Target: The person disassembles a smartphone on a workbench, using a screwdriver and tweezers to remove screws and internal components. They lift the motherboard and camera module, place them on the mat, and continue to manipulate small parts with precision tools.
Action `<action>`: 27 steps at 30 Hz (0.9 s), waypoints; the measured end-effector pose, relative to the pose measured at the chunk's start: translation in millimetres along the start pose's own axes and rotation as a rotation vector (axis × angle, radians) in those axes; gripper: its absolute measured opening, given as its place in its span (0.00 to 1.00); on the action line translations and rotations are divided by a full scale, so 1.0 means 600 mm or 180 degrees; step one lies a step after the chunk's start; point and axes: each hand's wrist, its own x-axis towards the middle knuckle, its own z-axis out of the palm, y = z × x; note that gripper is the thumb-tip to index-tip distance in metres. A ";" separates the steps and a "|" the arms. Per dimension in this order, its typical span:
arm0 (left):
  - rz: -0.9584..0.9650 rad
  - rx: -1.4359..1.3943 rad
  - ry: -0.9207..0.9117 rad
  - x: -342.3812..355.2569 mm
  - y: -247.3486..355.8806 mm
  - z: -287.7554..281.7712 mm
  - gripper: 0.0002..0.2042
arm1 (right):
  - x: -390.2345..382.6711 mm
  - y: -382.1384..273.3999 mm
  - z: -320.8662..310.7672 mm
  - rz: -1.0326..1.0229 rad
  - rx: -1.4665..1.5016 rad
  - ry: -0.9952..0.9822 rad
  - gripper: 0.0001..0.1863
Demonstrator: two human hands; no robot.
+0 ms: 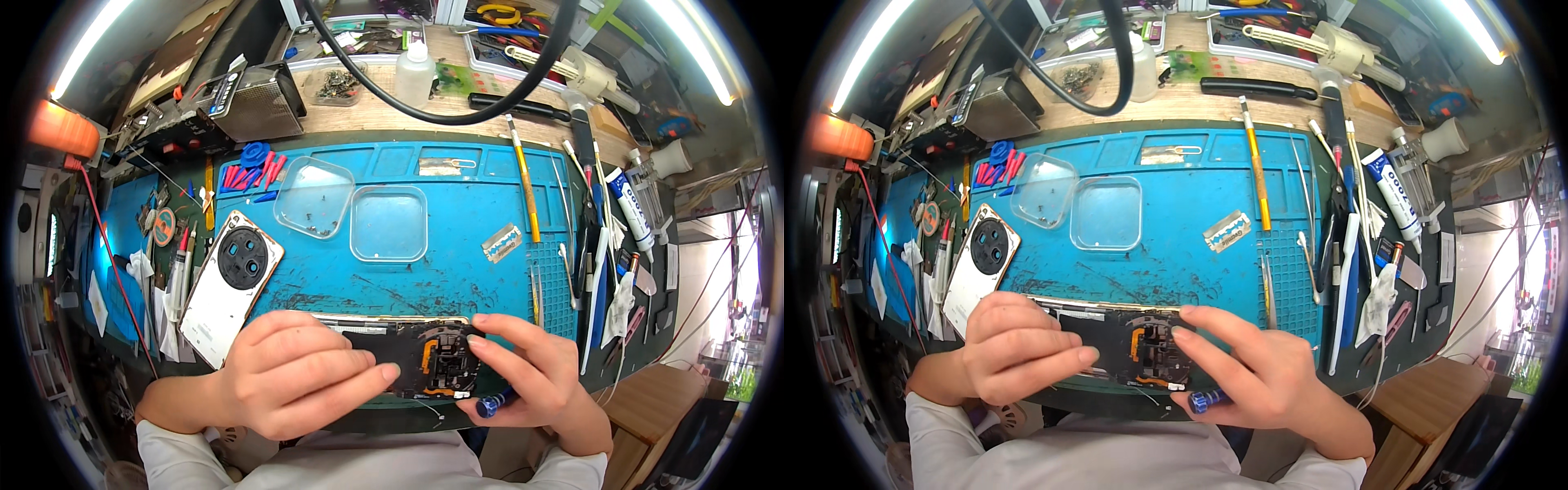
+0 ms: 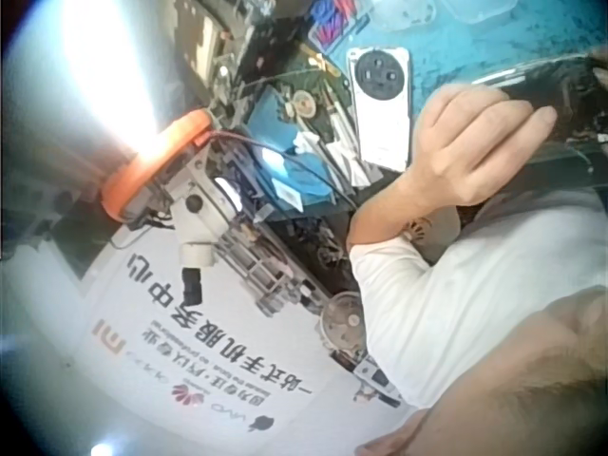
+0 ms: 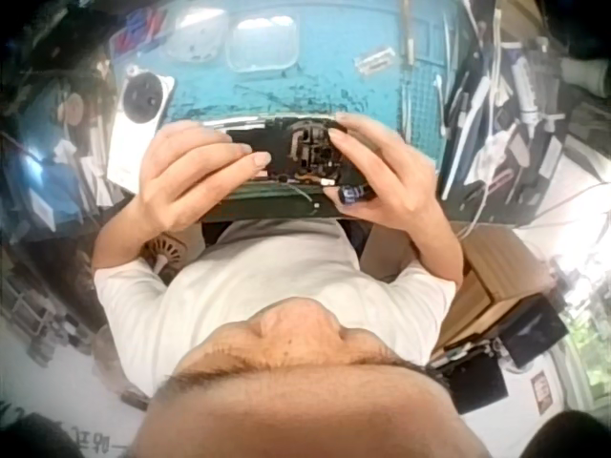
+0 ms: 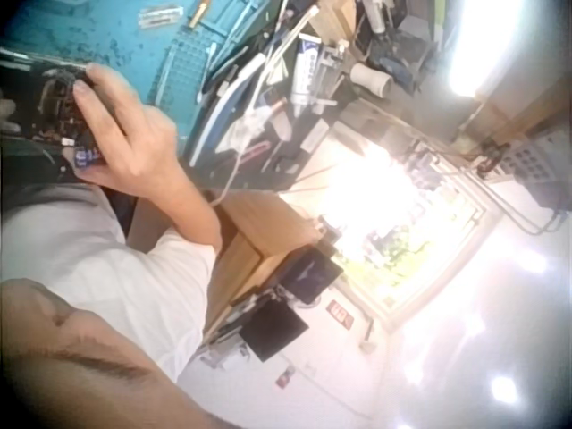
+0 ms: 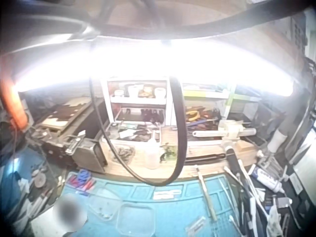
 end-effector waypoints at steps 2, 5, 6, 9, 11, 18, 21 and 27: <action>-0.0103 -0.0010 0.0055 -0.001 -0.002 -0.003 0.17 | 0.002 0.000 -0.002 0.0051 0.0000 0.0229 0.32; -0.0244 -0.0024 0.0325 0.001 -0.003 -0.007 0.17 | 0.000 -0.008 -0.011 0.0293 -0.0072 0.0424 0.35; -0.0263 0.0018 0.0351 0.001 -0.003 -0.008 0.17 | -0.001 -0.011 -0.014 0.0388 -0.0093 0.0464 0.36; -0.0302 0.0093 0.0416 0.000 -0.001 -0.010 0.17 | -0.009 -0.016 -0.015 0.0602 -0.0060 0.0530 0.36; -0.0308 0.0076 0.0442 0.000 0.000 -0.009 0.18 | -0.004 -0.013 -0.012 0.0460 -0.0079 0.0526 0.36; -0.0406 0.0141 0.0415 -0.002 -0.003 -0.012 0.19 | 0.005 -0.005 -0.002 0.0172 -0.0026 0.0258 0.33; -0.0391 0.0162 0.0493 -0.006 -0.007 -0.004 0.20 | 0.001 -0.003 0.006 0.0130 -0.0011 0.0101 0.32; -0.0409 0.0296 0.0493 -0.007 -0.008 -0.001 0.20 | 0.002 -0.007 -0.005 0.0187 0.0032 0.0110 0.32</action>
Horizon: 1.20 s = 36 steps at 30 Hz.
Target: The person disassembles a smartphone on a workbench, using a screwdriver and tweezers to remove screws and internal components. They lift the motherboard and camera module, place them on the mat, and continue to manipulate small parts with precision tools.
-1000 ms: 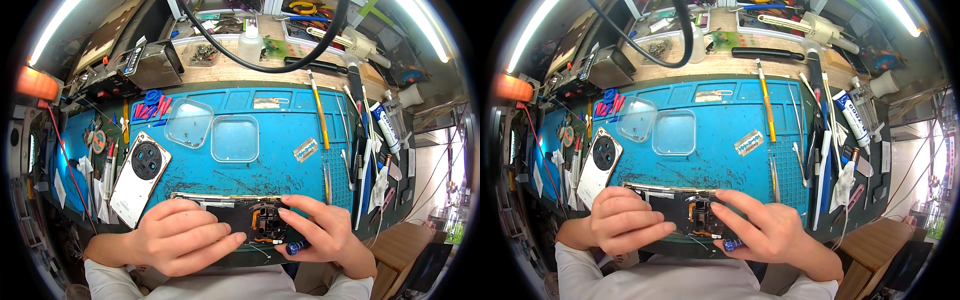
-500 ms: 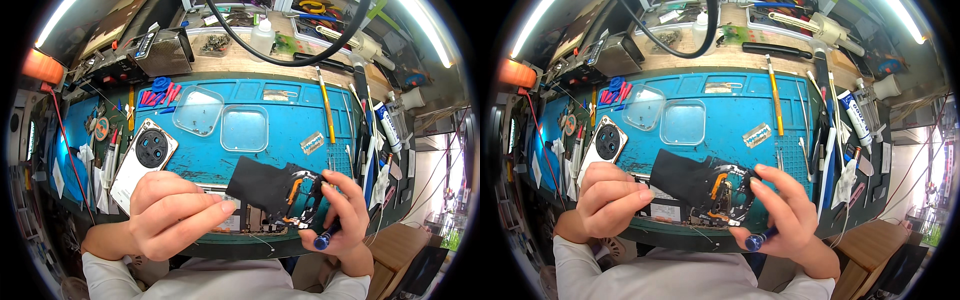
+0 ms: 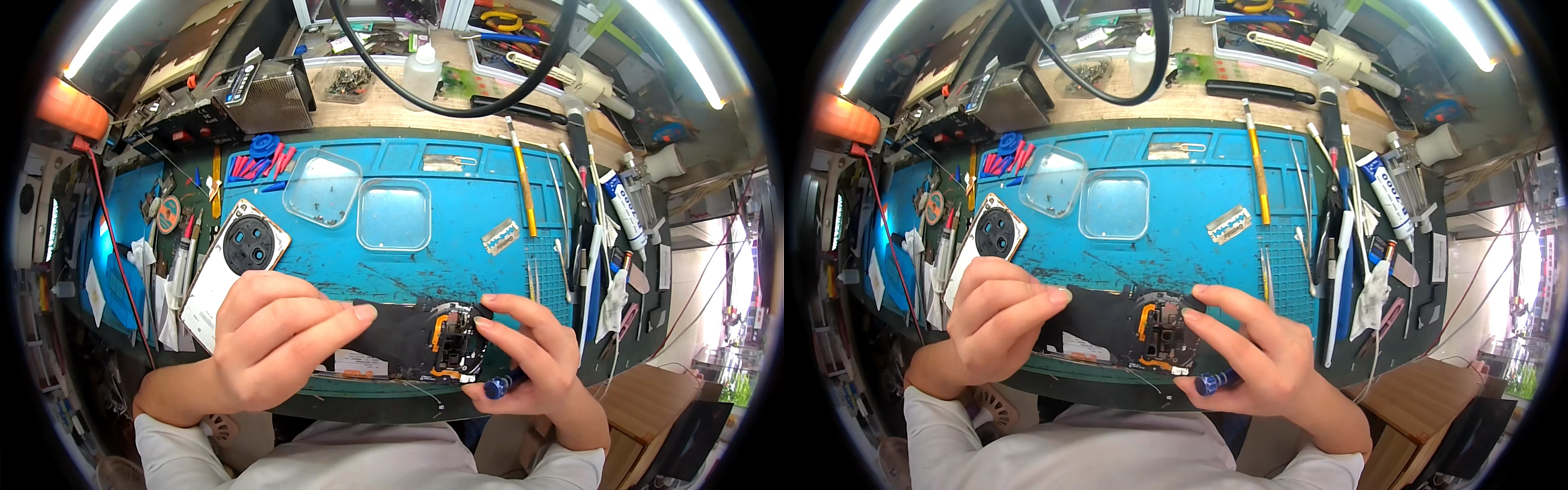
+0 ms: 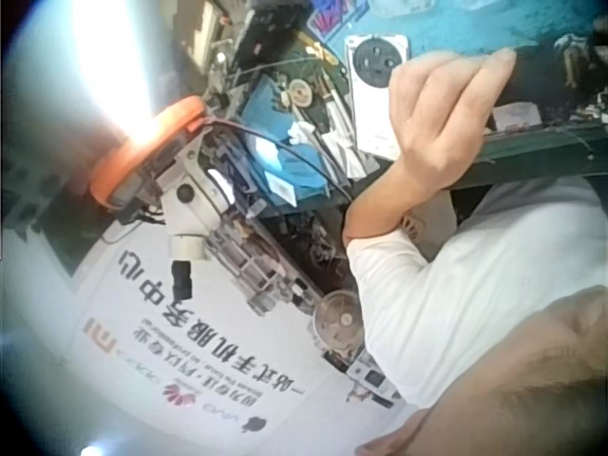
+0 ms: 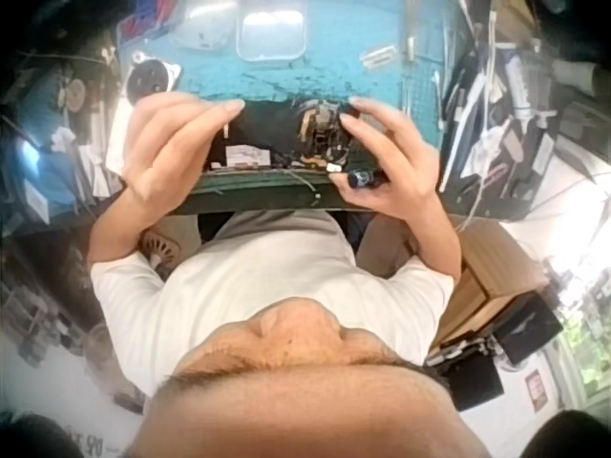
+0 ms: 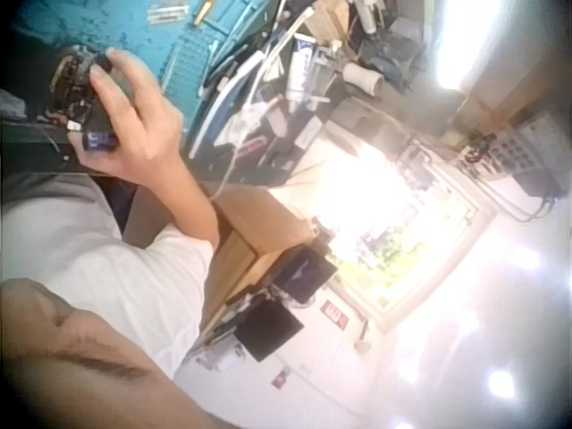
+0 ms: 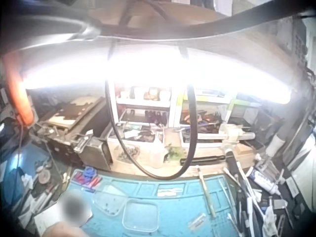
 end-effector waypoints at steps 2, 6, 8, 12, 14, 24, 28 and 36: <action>-0.0042 0.0058 0.0077 0.000 -0.003 0.003 0.20 | 0.006 0.000 -0.011 0.0061 0.0202 0.0071 0.32; -0.0219 -0.0193 0.0159 0.001 -0.003 0.006 0.20 | 0.016 -0.015 -0.046 0.0447 0.0547 0.0206 0.32; -0.0245 -0.0382 0.0109 0.004 -0.006 0.005 0.20 | 0.024 -0.015 -0.057 0.1020 0.1204 0.0245 0.26; -0.0353 -0.0603 0.0076 -0.001 -0.009 0.010 0.17 | 0.041 -0.017 -0.071 0.2864 0.3548 0.0052 0.29; -0.0410 -0.0704 0.0091 0.000 -0.006 0.009 0.15 | 0.051 -0.028 -0.073 0.3301 0.4034 0.0221 0.29; -0.0646 -0.0990 0.0100 -0.004 0.003 0.010 0.15 | 0.029 -0.016 -0.058 0.3303 0.4870 0.0127 0.28; -0.0726 -0.1066 0.0107 -0.008 -0.001 0.016 0.15 | 0.027 -0.016 -0.058 0.3258 0.4928 0.0118 0.28; -0.0865 -0.1132 0.0013 -0.008 0.001 0.012 0.13 | 0.029 -0.013 -0.055 0.3290 0.4940 0.0179 0.28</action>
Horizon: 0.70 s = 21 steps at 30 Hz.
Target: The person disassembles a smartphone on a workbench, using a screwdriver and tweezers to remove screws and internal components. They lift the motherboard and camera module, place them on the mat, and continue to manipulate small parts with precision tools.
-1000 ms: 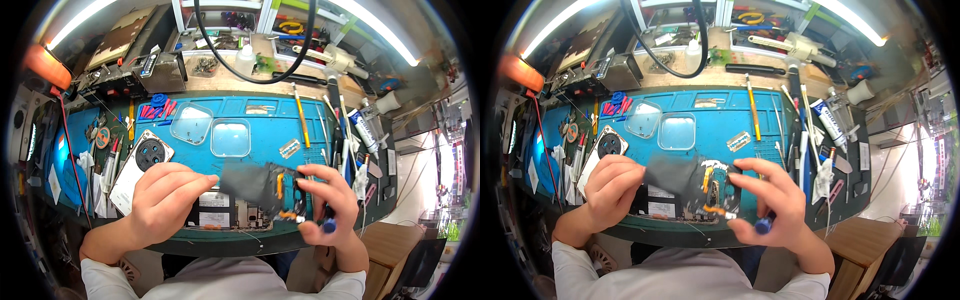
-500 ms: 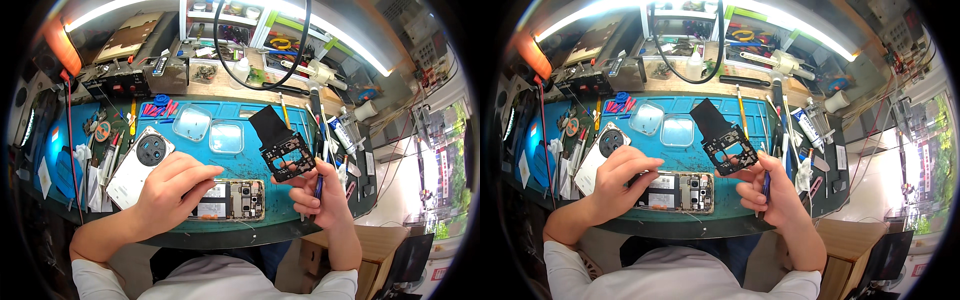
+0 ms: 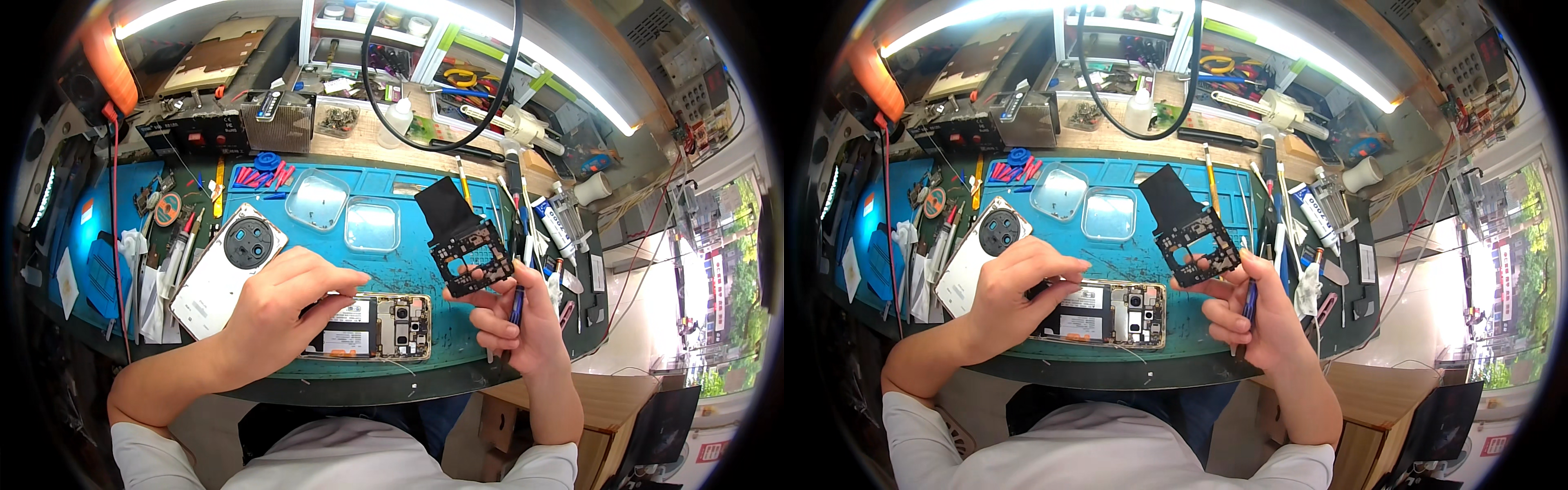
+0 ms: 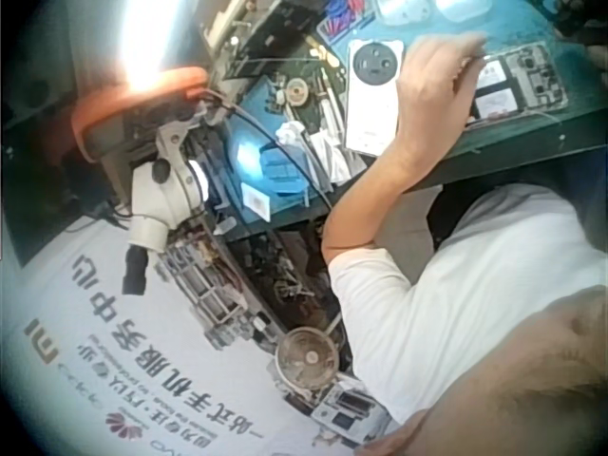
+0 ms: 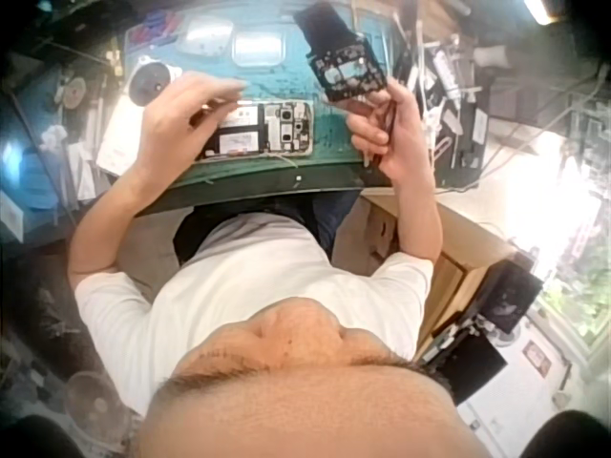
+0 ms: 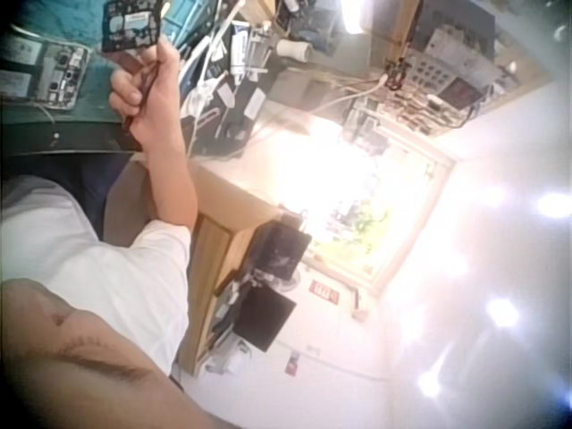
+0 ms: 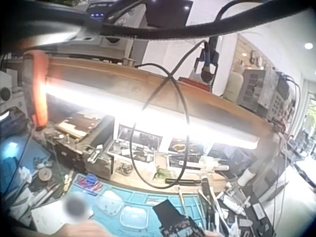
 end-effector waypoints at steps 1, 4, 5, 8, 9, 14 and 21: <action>-0.0027 -0.0013 -0.0010 0.000 0.000 -0.001 0.13 | 0.002 -0.002 0.002 0.0000 -0.0059 0.0041 0.28; -0.0054 -0.0054 -0.0038 -0.002 -0.001 -0.002 0.15 | 0.011 -0.009 0.005 -0.0066 -0.0474 0.0221 0.27; -0.0054 -0.0068 -0.0054 -0.002 -0.001 -0.002 0.15 | 0.015 -0.012 0.006 -0.0099 -0.0651 0.0290 0.27; -0.0048 -0.0101 -0.0103 -0.001 -0.004 -0.001 0.16 | 0.029 -0.019 0.020 -0.0436 -0.1473 0.0990 0.24; -0.0035 -0.0107 -0.0109 -0.001 -0.004 -0.002 0.17 | 0.029 -0.030 0.005 -0.0433 -0.1933 0.0899 0.21; -0.0009 -0.0092 -0.0082 0.006 -0.004 0.000 0.18 | 0.014 -0.025 0.006 -0.1915 -0.3542 0.1882 0.19; -0.0269 -0.0279 -0.0094 0.002 -0.005 -0.002 0.18 | 0.001 -0.028 0.048 -0.3398 -0.4056 0.1116 0.24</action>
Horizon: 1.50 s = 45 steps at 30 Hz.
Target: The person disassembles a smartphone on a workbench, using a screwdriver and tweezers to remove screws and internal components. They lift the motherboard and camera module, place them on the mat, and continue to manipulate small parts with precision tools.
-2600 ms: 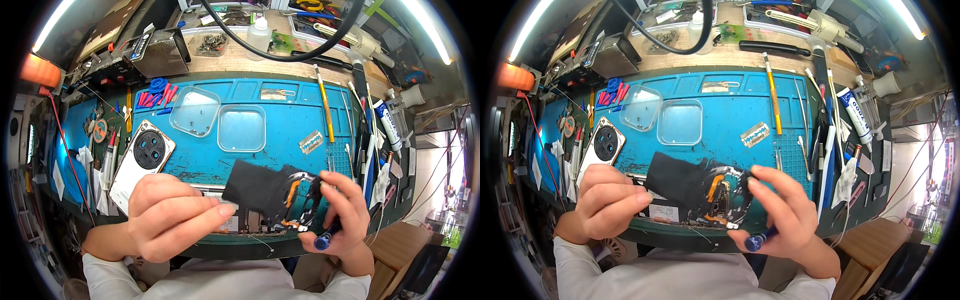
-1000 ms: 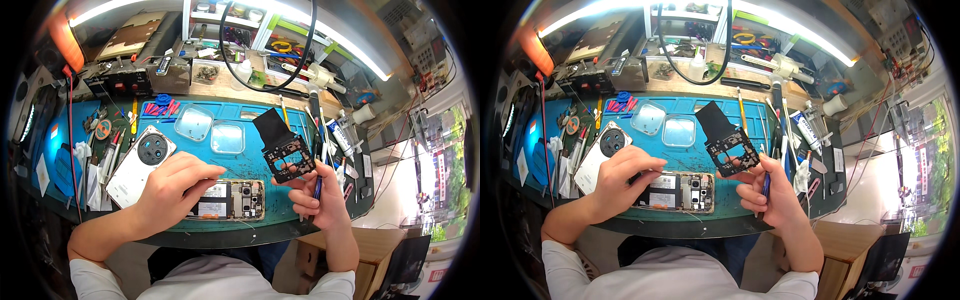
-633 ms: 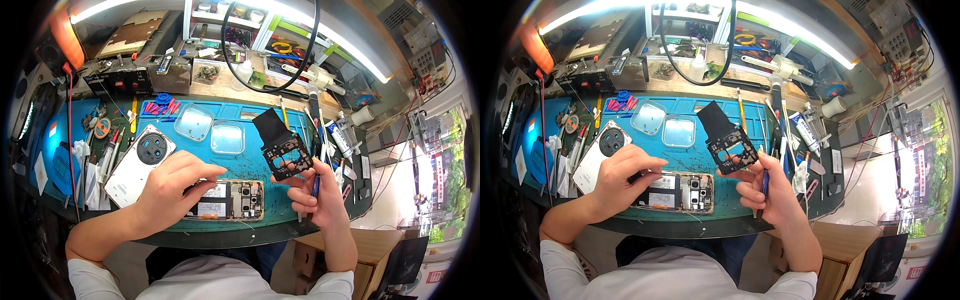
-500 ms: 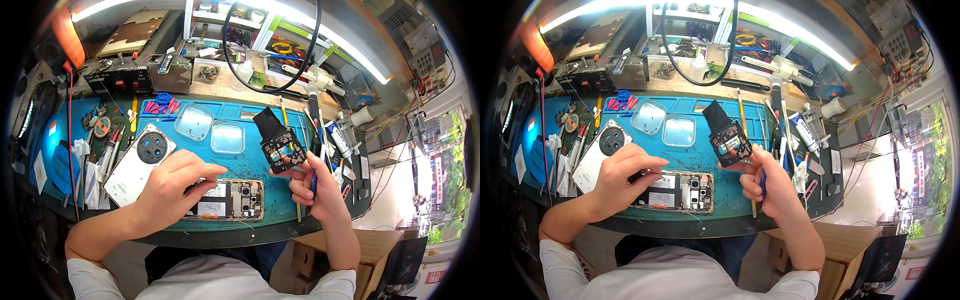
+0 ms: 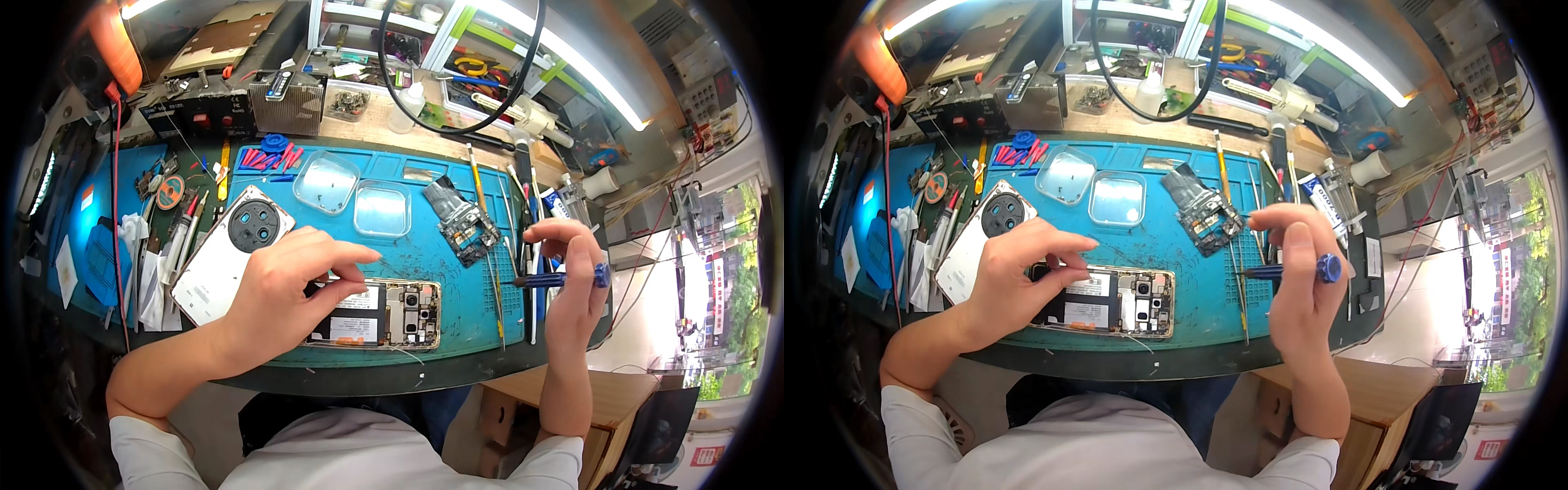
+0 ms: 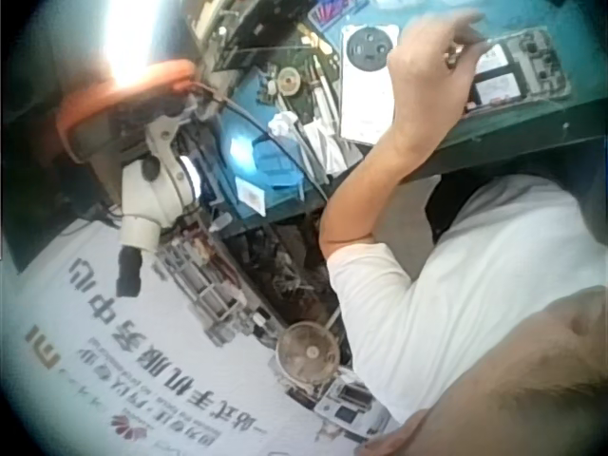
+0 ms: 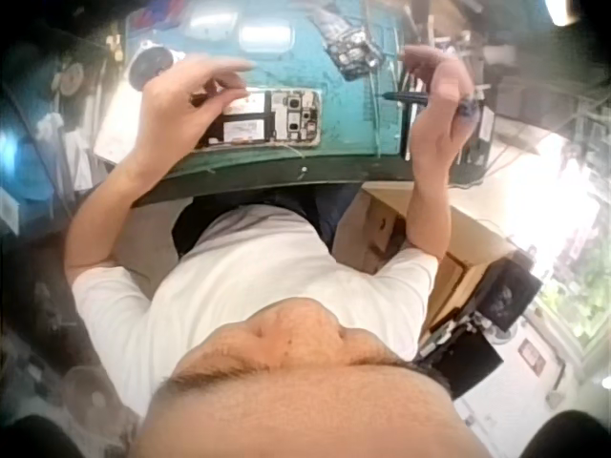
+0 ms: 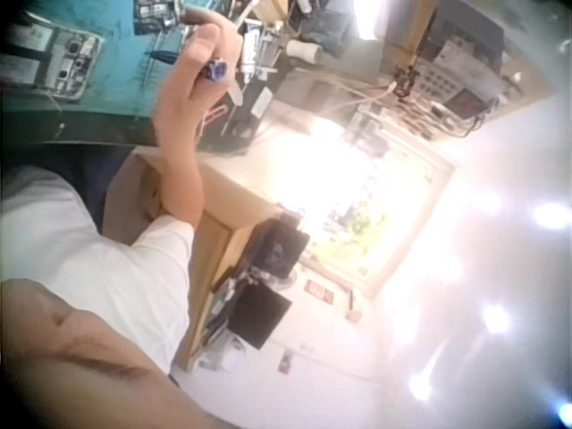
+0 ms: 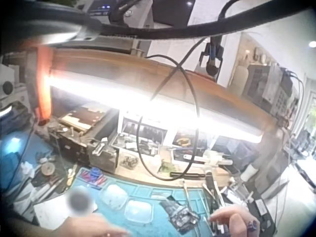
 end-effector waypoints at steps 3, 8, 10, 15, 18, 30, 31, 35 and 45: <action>-0.0065 -0.0081 0.0027 -0.001 -0.001 -0.002 0.17 | 0.004 -0.032 0.029 0.0332 0.1139 -0.0540 0.21; -0.0338 -0.0401 0.0099 -0.001 -0.002 -0.001 0.16 | 0.025 -0.051 0.102 0.0316 0.1350 -0.1060 0.23; -0.0442 -0.0498 0.0013 0.003 0.003 -0.005 0.16 | 0.027 -0.048 0.116 -0.0241 0.1244 -0.0860 0.31; -0.0578 -0.0593 -0.0040 0.000 0.007 -0.004 0.17 | 0.031 -0.018 0.122 -0.1392 0.0697 -0.0661 0.44; -0.0543 -0.0549 -0.0034 0.003 0.006 -0.006 0.18 | 0.042 -0.010 0.105 -0.1652 0.0607 -0.0532 0.48; -0.0583 -0.1206 0.0077 0.012 0.000 -0.009 0.18 | 0.071 -0.015 0.102 -0.1696 0.1052 -0.0352 0.44; -0.0594 -0.1183 0.0083 0.013 -0.001 -0.011 0.18 | 0.073 -0.012 0.101 -0.1739 0.1053 -0.0233 0.44; -0.0575 -0.1281 0.0200 0.011 0.002 -0.004 0.17 | 0.067 -0.027 0.119 -0.1725 0.1002 -0.0164 0.44; -0.0571 -0.1152 0.0223 0.011 0.005 -0.007 0.17 | 0.068 -0.023 0.126 -0.1612 0.1348 -0.0400 0.36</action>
